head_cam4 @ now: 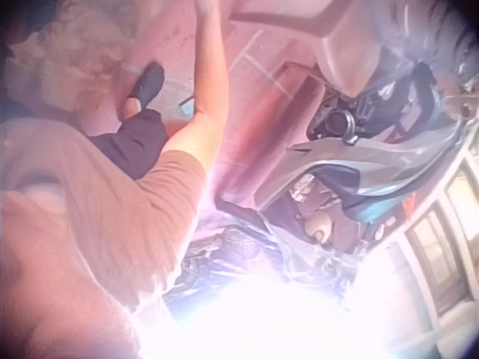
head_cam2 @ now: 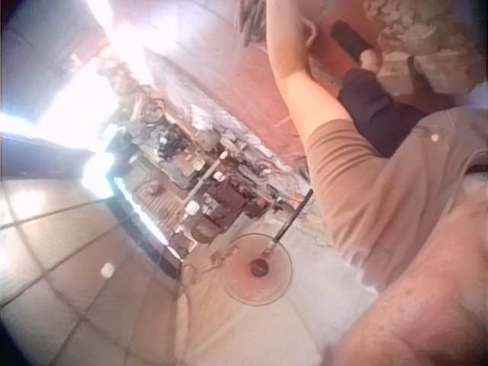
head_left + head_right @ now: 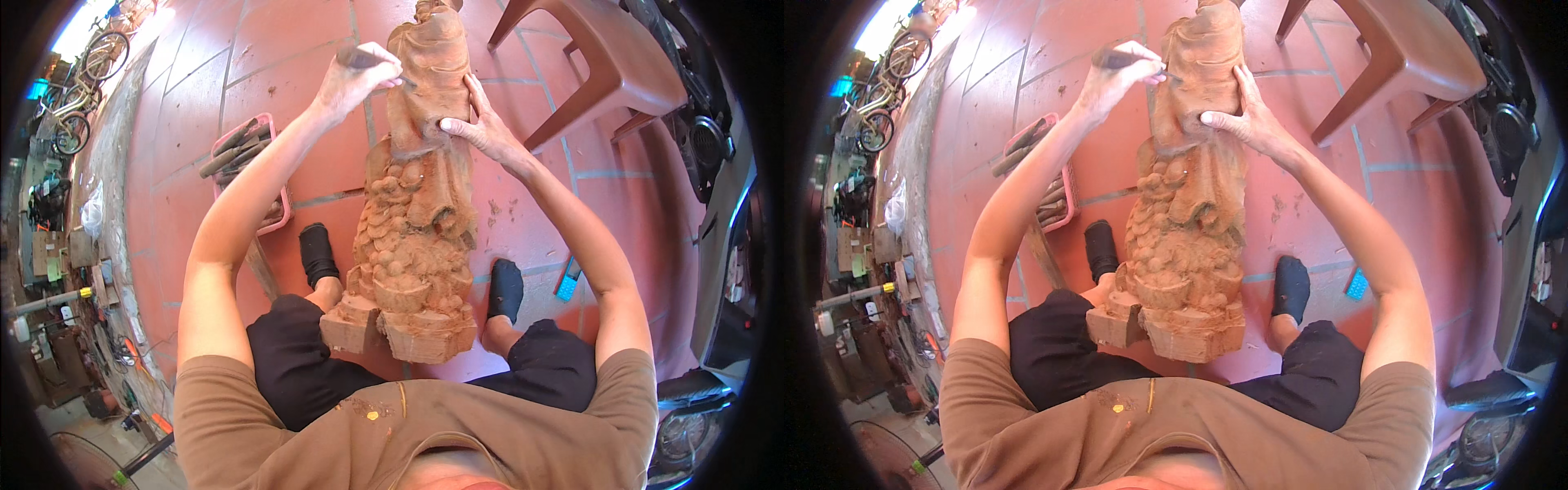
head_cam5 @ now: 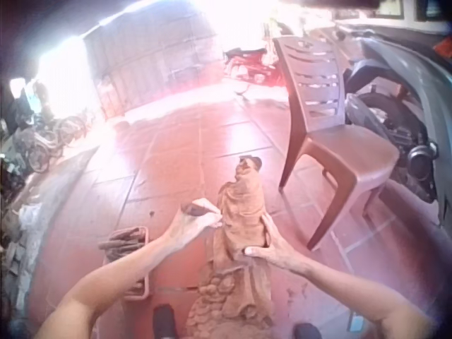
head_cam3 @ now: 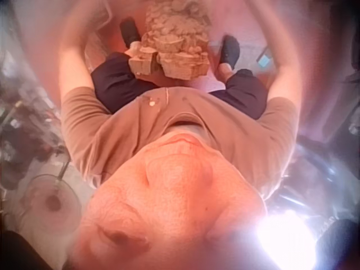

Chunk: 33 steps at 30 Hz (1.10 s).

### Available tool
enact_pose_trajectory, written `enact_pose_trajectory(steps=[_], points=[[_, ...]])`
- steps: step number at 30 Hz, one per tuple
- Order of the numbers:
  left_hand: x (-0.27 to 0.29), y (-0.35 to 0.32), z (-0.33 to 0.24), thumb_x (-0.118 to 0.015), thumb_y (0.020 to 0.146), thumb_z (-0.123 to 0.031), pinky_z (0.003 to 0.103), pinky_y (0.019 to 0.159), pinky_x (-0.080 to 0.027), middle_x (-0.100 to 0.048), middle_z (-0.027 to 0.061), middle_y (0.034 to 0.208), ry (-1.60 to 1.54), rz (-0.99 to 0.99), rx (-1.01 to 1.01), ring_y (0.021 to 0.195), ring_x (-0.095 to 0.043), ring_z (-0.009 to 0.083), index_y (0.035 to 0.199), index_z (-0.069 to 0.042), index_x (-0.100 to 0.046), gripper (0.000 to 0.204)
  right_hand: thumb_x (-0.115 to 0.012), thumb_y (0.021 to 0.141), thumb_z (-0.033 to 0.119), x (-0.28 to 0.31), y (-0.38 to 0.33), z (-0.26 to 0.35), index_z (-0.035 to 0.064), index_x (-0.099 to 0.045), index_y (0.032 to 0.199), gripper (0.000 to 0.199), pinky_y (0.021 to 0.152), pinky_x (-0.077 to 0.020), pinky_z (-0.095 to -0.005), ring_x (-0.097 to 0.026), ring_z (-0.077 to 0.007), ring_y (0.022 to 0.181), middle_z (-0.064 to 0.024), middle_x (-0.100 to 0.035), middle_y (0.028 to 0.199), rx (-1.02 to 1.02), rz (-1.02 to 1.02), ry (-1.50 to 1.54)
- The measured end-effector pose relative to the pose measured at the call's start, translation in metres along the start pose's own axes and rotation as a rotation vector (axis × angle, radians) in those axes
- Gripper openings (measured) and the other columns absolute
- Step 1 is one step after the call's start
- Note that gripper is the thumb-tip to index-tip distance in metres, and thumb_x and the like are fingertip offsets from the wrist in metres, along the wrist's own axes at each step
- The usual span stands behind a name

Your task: The person carves a wooden sculpture using a chisel and mallet, focusing on refining the upper torso and shoulder area. They repeatedly strike the chisel to remove wood shavings and smooth the surface.

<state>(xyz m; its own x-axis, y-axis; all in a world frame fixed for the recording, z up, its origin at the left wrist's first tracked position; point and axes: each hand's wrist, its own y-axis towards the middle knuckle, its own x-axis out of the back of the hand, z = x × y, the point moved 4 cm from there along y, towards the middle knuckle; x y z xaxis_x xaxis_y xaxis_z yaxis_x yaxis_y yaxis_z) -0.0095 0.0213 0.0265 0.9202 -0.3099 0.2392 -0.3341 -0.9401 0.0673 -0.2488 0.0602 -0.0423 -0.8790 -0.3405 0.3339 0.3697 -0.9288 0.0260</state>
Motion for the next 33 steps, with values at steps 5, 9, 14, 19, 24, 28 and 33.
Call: enact_pose_trajectory(steps=[5,9,14,19,24,28,33], points=[[0.01,0.005,0.018,-0.068,0.091,-0.009,0.03,0.079,-0.06,-0.073,0.0112,0.095,-0.281,-0.243,-0.106,0.089,-0.073,0.019,0.096,0.002,-0.069,0.012,-0.081,0.067,0.072,-0.009,0.004,0.005,-0.0066,-0.005,0.158,0.143,0.126,-0.0159,-0.0453,-0.005,-0.0346,0.156,-0.0244,-0.001,0.167,0.0,0.014,0.027],[0.004,-0.003,0.02,-0.068,0.091,-0.009,0.032,0.082,-0.06,-0.073,0.0118,0.097,-0.162,-0.146,-0.064,0.09,-0.073,0.0202,0.097,0.002,-0.068,0.012,-0.081,0.066,0.072,-0.005,0.003,-0.003,-0.0067,-0.005,0.158,0.144,0.126,-0.0145,-0.0451,-0.004,-0.0342,0.156,-0.025,0.0,0.167,0.001,-0.001,0.012],[0.017,0.012,0.012,-0.069,0.09,-0.01,0.033,0.087,-0.06,-0.072,0.0121,0.1,-0.218,-0.164,-0.021,0.093,-0.073,0.0211,0.098,0.001,-0.066,0.014,-0.081,0.073,0.063,-0.004,0.003,-0.009,-0.0005,-0.007,0.161,0.131,0.126,-0.0157,-0.0455,-0.01,-0.0322,0.156,-0.0184,-0.005,0.169,0.017,-0.018,0.011],[0.023,0.02,0.043,-0.067,0.095,-0.01,0.037,0.094,-0.058,-0.07,0.0166,0.106,-0.324,-0.29,-0.085,0.1,-0.071,0.026,0.109,0.003,-0.064,0.02,-0.081,0.071,0.067,-0.009,0.006,0.0,-0.0021,-0.007,0.16,0.135,0.126,-0.0153,-0.0447,-0.009,-0.0325,0.156,-0.0199,-0.005,0.168,0.025,-0.005,0.007],[0.004,0.001,0.041,-0.067,0.094,-0.01,0.035,0.093,-0.057,-0.071,0.0152,0.105,-0.246,-0.312,-0.036,0.101,-0.071,0.0248,0.109,0.003,-0.064,0.02,-0.081,0.067,0.071,-0.006,0.002,-0.001,-0.0062,-0.007,0.159,0.141,0.125,-0.017,-0.0441,-0.008,-0.0344,0.156,-0.0243,-0.004,0.167,-0.007,-0.01,-0.003],[-0.002,-0.004,0.02,-0.067,0.093,-0.01,0.034,0.092,-0.057,-0.072,0.0145,0.104,-0.157,-0.152,0.008,0.1,-0.072,0.0238,0.111,0.003,-0.063,0.022,-0.082,0.067,0.07,-0.003,0.0,-0.002,-0.0066,-0.006,0.159,0.141,0.126,-0.0164,-0.0439,-0.006,-0.0342,0.156,-0.0248,-0.003,0.167,-0.001,-0.019,0.011],[0.019,0.018,0.028,-0.068,0.094,-0.012,0.035,0.093,-0.057,-0.071,0.0152,0.106,-0.256,-0.243,-0.096,0.101,-0.072,0.0241,0.113,0.003,-0.063,0.024,-0.08,0.075,0.063,-0.01,0.006,-0.002,0.0018,-0.006,0.161,0.129,0.126,-0.014,-0.0444,-0.008,-0.0292,0.157,-0.0164,-0.006,0.169,0.035,-0.008,0.015]])
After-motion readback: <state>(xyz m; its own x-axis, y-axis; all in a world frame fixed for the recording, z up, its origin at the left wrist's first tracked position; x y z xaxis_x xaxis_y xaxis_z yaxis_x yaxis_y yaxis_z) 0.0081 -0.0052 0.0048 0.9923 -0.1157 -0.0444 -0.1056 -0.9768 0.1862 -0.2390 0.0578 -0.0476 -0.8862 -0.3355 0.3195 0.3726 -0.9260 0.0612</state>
